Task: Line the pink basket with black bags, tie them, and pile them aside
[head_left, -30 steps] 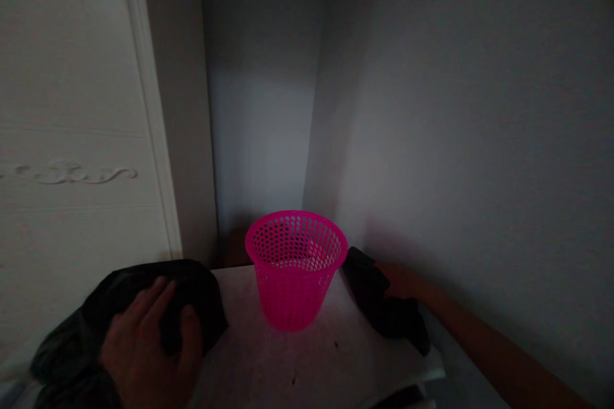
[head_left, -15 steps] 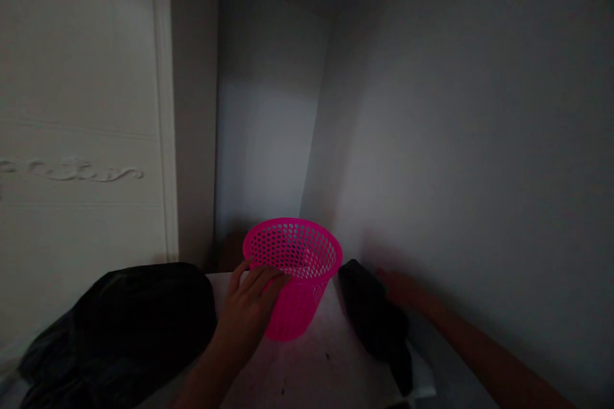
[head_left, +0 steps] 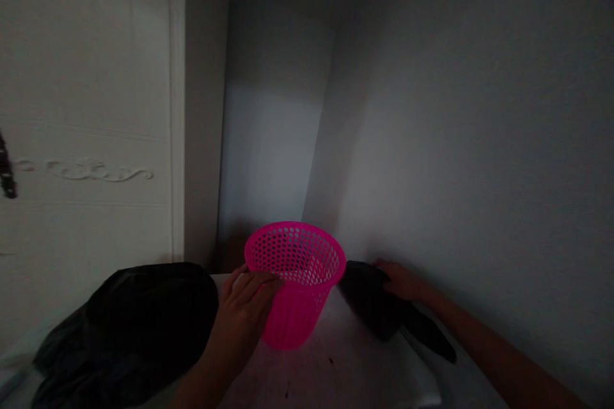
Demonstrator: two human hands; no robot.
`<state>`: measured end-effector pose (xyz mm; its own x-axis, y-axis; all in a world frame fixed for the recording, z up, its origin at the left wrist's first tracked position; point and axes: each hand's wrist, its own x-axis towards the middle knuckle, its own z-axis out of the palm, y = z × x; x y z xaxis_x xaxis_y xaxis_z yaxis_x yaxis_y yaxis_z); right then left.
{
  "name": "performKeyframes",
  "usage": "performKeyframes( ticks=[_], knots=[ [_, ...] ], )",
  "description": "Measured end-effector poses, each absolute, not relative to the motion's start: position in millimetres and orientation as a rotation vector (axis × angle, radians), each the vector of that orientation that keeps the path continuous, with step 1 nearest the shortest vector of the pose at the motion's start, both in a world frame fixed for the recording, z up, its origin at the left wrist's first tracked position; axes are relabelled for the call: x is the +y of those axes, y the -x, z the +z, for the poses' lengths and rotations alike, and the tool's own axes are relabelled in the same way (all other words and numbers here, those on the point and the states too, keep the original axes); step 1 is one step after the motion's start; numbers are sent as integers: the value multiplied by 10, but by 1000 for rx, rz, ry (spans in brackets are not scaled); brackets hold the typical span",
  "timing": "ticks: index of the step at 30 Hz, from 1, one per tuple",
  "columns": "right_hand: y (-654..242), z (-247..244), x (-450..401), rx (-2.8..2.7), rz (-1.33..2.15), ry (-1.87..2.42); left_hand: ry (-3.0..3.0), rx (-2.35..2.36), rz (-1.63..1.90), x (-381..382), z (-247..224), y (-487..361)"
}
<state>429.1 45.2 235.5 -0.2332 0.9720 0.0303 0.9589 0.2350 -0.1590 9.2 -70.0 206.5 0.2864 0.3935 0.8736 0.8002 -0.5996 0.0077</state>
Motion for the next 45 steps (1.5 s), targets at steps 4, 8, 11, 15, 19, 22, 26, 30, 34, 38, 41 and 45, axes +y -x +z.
performKeyframes(
  ticks=[4,8,11,15,19,22,26,30,34,38,41,45],
  knots=[
    [-4213,3079,612,-2185,-264,1676,2130,-1078,-1277,-683,2033,-115],
    [-3938,3951,550,-1967,-637,1254,2136,-1040,-1302,-663,1990,-141],
    [-3660,4469,452,-1821,-840,1061,2159,-1018,-1313,-650,1949,-137],
    [-3263,4819,448,-1692,-937,908,2174,-1021,-1319,-650,1943,-129],
    [-2832,4712,581,-1811,-931,870,2179,-1052,-1330,-706,2014,-167],
    [-2537,4404,633,-2062,-951,906,2172,-1101,-1367,-758,2078,-200],
    [-2273,4011,592,-2387,-927,893,2133,-1259,-1369,-748,2169,-193],
    [-2127,3834,584,-2600,-617,1033,2179,-1438,-1322,-615,2344,-192],
    [-2010,3771,665,-2662,-162,1157,2314,-1581,-1405,-344,2603,-301],
    [-1979,3730,706,-2573,319,991,2386,-1639,-1398,5,2782,-412],
    [-2095,3719,701,-2425,721,884,2417,-1652,-1347,156,2823,-384],
    [-2372,3713,708,-2215,1025,845,2382,-1656,-1364,130,2833,-266]
  ],
)
